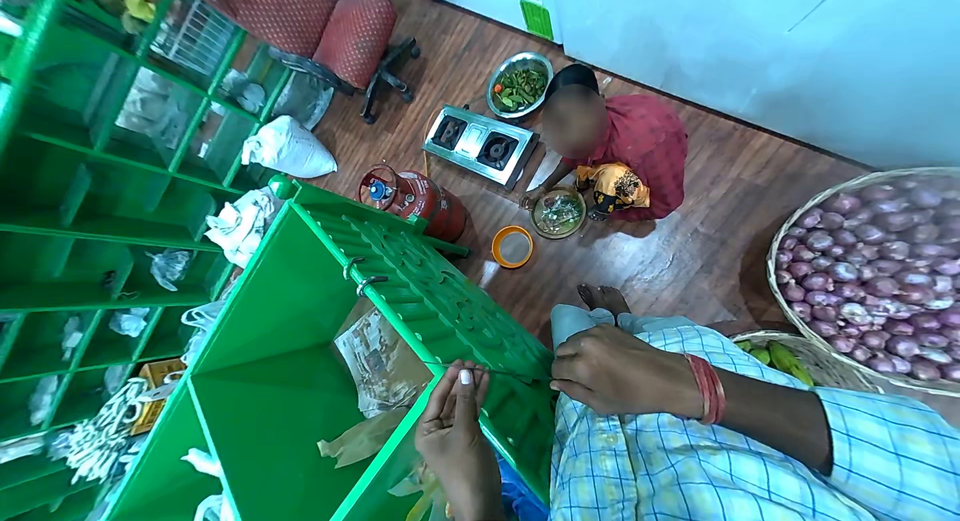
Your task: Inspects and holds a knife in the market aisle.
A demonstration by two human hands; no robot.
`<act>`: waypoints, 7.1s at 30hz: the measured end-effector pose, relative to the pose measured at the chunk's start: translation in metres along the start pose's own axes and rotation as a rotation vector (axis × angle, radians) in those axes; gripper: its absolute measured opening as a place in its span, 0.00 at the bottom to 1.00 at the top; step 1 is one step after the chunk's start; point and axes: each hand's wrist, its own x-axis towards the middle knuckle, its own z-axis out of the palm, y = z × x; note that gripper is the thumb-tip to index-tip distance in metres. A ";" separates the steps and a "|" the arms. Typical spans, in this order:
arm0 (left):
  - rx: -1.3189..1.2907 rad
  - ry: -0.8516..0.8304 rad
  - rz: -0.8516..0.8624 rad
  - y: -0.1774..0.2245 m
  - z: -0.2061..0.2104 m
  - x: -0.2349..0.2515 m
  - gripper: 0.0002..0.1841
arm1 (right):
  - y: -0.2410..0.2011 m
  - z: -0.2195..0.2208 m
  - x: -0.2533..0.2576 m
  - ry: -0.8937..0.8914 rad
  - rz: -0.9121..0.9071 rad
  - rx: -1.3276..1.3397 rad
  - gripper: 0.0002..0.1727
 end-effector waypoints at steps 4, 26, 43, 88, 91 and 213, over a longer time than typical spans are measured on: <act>-0.008 -0.089 -0.007 -0.005 0.007 -0.004 0.13 | 0.000 0.002 0.000 0.097 -0.034 0.027 0.18; 0.092 -0.432 -0.139 -0.021 0.025 -0.014 0.10 | -0.003 0.002 0.000 0.454 0.037 0.064 0.15; 0.015 -0.230 -0.066 -0.003 0.026 0.000 0.12 | 0.004 0.004 0.001 0.261 0.014 -0.034 0.16; -0.163 -0.198 0.153 0.009 0.025 0.003 0.14 | -0.009 -0.006 0.002 0.343 0.055 0.100 0.40; -0.193 -0.246 0.163 0.011 0.026 0.001 0.13 | -0.013 -0.008 0.001 0.374 0.058 0.254 0.33; -0.338 -0.477 0.137 0.008 0.025 -0.001 0.09 | -0.022 -0.016 -0.006 0.683 -0.157 -0.224 0.17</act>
